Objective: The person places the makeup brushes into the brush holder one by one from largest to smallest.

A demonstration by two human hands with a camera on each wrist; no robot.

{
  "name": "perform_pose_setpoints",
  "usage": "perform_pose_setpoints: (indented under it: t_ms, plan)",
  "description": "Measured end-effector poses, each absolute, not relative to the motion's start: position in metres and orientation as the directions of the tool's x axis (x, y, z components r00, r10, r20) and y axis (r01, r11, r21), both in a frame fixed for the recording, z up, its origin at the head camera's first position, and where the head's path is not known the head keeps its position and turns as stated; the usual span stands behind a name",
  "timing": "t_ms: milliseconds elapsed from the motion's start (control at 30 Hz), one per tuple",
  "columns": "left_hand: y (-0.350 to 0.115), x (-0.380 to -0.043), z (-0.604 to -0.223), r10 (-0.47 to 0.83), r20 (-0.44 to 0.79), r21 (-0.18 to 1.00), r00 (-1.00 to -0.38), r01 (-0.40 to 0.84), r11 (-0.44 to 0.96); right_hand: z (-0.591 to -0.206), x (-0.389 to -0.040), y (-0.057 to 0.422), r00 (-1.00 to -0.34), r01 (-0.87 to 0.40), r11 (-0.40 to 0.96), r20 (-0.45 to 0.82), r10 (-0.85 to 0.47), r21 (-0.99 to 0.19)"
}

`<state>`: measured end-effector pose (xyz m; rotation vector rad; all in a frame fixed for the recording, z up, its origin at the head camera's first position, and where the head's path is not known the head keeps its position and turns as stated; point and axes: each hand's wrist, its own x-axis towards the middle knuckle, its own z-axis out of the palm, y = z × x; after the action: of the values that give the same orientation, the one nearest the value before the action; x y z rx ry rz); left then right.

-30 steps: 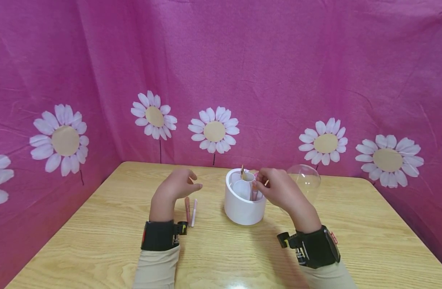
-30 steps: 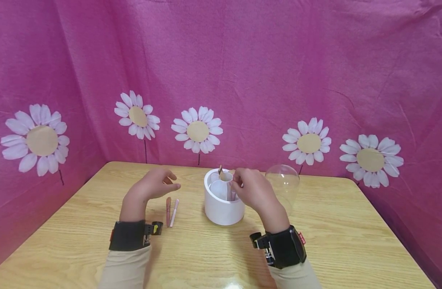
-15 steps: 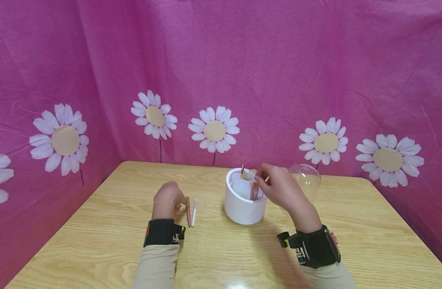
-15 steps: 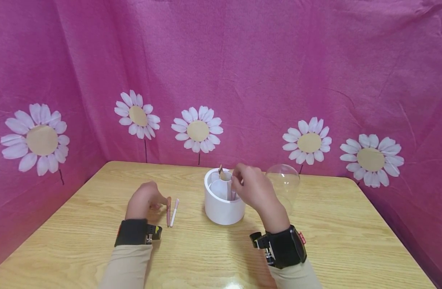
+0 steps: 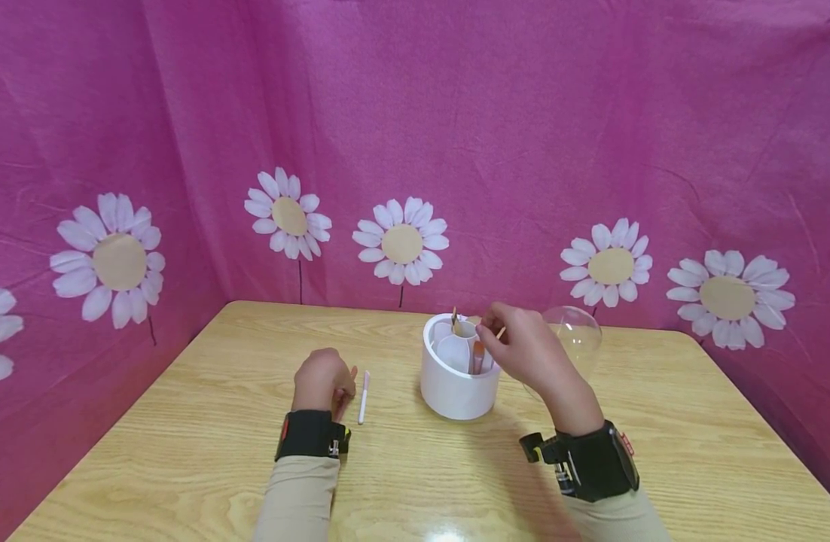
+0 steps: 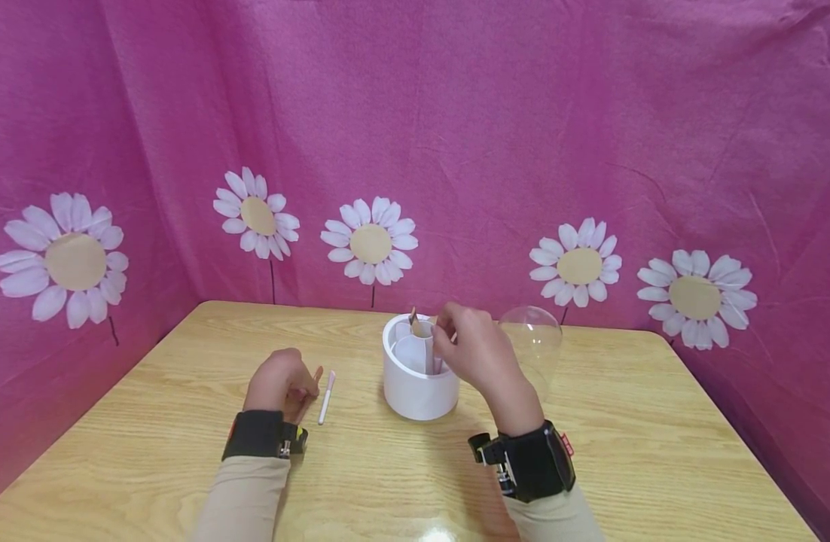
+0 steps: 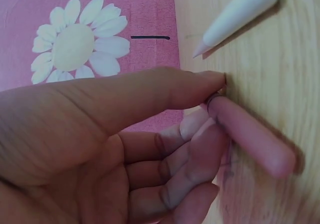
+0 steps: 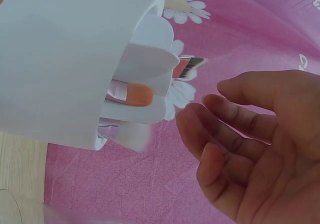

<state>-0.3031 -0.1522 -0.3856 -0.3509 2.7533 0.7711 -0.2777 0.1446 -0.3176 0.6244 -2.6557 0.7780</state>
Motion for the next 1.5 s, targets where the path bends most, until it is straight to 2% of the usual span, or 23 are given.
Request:
perform_pose_setpoints:
  t_ms: [400, 667, 1000, 1233, 1500]
  plan:
    - [-0.152, -0.302, -0.380, -0.143, -0.239, 0.448, -0.960, -0.240, 0.861, -0.319, -0.277, 0.143, -0.867, -0.473, 0.764, 0.384, -0.317, -0.438]
    - [-0.152, -0.303, -0.368, -0.117, -0.098, 0.526, -0.988, -0.151, 0.837, -0.320, -0.277, 0.144, -0.863, -0.481, 0.761, 0.389, -0.324, -0.435]
    - [-0.134, -0.308, -0.351, -0.010, 0.153, 0.689, -0.988, 0.099, 0.718, -0.319, -0.277, 0.141, -0.881, -0.456, 0.762, 0.354, -0.314, -0.460]
    - [-0.108, -0.301, -0.334, 0.087, 0.316, 0.729, -0.945, 0.301, 0.614, -0.320, -0.276, 0.141, -0.880, -0.458, 0.758, 0.357, -0.313, -0.464]
    - [-0.087, -0.294, -0.325, 0.211, 0.405, 0.735, -0.890, 0.454, 0.504, -0.318, -0.276, 0.142, -0.862, -0.489, 0.731, 0.394, -0.320, -0.476]
